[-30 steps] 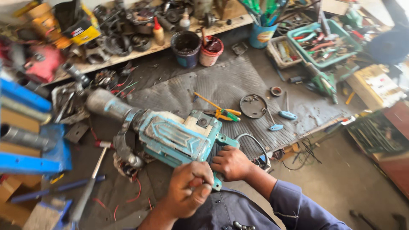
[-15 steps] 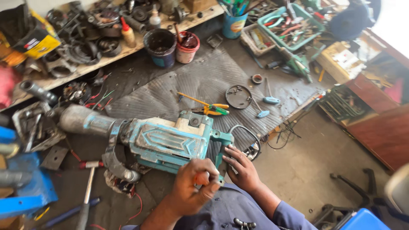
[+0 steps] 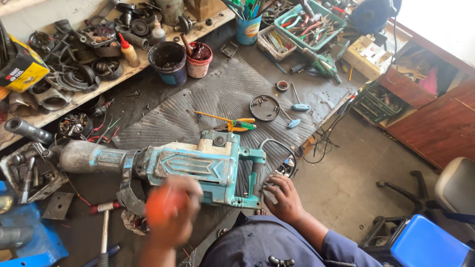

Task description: The person kneads an orange putty-like material in their hands, then works on a teal demolition hammer lying on the workbench, using a screwdriver to loosen and adjust a component on the tool's body and handling a small part and wire near the machine.

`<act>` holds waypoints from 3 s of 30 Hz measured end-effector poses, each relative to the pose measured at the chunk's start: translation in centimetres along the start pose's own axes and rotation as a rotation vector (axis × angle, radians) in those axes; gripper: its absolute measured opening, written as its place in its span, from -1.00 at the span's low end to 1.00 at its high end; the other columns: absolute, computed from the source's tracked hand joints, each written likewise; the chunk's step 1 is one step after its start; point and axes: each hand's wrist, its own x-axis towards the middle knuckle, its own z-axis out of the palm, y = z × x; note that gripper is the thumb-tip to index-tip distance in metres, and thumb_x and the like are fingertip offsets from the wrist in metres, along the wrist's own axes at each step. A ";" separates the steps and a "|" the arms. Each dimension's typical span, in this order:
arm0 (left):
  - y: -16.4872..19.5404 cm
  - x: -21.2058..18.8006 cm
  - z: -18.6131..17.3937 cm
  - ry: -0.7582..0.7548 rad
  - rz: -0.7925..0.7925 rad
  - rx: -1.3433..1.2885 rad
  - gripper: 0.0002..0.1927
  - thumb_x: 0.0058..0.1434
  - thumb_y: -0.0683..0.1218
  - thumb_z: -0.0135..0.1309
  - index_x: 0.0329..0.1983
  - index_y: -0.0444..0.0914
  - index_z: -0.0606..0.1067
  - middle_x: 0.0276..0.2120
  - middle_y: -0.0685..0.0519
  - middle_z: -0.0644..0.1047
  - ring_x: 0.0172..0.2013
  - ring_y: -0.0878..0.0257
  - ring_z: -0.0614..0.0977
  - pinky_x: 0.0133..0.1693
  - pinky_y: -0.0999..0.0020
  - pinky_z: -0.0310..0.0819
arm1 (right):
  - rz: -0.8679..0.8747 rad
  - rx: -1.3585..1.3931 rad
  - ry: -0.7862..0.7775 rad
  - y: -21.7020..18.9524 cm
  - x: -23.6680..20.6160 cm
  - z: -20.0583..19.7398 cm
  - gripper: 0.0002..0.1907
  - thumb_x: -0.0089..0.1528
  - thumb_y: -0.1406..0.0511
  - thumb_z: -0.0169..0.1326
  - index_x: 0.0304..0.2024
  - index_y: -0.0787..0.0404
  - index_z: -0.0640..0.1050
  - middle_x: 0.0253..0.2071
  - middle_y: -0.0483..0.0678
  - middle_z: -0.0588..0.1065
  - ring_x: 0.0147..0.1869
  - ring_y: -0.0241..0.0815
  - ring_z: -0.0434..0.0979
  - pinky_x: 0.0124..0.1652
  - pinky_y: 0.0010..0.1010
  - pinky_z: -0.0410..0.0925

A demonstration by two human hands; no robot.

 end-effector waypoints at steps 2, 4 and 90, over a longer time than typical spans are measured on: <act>0.5 1.1 -1.6 0.039 -0.073 0.427 -0.66 0.30 0.12 0.10 -0.05 -0.21 0.49 -0.38 0.01 0.61 -0.50 0.19 0.62 -0.41 0.31 0.46 | -0.105 -0.087 -0.050 -0.8 0.6 -0.3 -0.55 0.03 0.39 0.27 -0.01 0.13 0.54 0.17 0.06 0.42 0.30 0.15 0.40 0.25 0.04 0.27; 0.8 2.1 -3.0 0.037 -0.185 0.823 -0.61 0.27 0.10 0.17 0.01 -0.22 0.48 -0.34 -0.02 0.63 -0.40 0.06 0.69 -0.35 0.18 0.52 | -0.214 -0.096 -0.165 -1.2 1.7 -1.0 -0.51 0.03 0.37 0.23 0.05 0.12 0.57 0.19 0.08 0.44 0.33 0.17 0.39 0.28 0.07 0.22; -21.2 12.2 47.0 0.365 -0.342 1.375 -0.28 0.00 -0.13 0.21 0.27 -0.33 0.32 0.22 -0.24 0.40 0.15 -0.18 0.44 0.19 -0.06 0.25 | -0.179 -0.070 -0.407 51.3 26.0 -7.4 -0.73 0.12 0.10 0.28 -0.20 0.06 0.71 -0.14 0.05 0.47 0.04 0.09 0.47 -0.01 -0.10 0.34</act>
